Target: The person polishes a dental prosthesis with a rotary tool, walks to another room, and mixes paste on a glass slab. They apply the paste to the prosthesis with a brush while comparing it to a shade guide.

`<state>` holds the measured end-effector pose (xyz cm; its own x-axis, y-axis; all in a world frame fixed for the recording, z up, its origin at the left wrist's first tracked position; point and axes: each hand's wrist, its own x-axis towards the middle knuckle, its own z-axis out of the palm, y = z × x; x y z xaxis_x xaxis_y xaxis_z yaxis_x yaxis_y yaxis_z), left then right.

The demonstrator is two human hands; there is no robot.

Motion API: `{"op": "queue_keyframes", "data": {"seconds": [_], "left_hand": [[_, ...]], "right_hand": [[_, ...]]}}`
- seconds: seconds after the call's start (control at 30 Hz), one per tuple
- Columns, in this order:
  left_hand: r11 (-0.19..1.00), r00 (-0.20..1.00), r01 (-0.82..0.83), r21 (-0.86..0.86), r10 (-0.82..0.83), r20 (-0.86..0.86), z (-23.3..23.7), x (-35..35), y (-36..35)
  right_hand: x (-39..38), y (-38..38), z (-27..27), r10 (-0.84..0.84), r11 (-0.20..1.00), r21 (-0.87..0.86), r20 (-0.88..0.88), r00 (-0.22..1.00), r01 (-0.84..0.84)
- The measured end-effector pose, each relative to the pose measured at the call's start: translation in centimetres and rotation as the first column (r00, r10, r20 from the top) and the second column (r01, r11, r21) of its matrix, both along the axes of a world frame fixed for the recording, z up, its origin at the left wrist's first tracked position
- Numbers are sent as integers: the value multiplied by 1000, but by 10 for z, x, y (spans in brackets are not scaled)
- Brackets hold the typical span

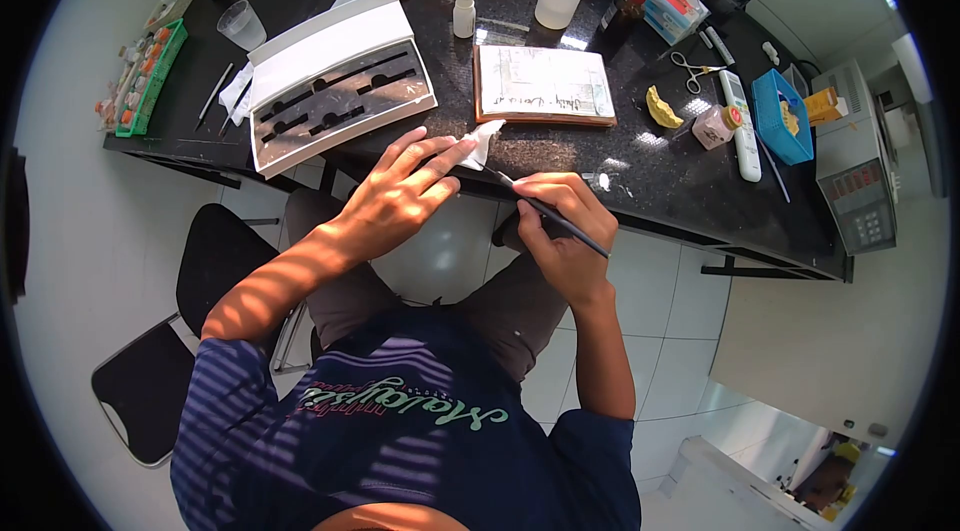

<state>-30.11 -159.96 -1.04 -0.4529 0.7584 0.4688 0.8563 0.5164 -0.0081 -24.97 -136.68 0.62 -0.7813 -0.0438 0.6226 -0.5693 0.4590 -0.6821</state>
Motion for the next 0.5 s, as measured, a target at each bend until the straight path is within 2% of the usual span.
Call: {"op": "queue_keyframes", "data": {"seconds": [0.17,0.27,0.5], "left_hand": [[1000,1000,-1,2,1,8,-1,0,-1],[1000,1000,1,3,-1,20,0,0,0],[1000,999,-16,-7,17,28,-1,1,0]], "right_hand": [[10,8,2,-45,999,-3,45,998,45],[13,4,-4,-133,967,-192,171,976,165],[6,-4,-20,-140,955,-234,190,972,184]]}}
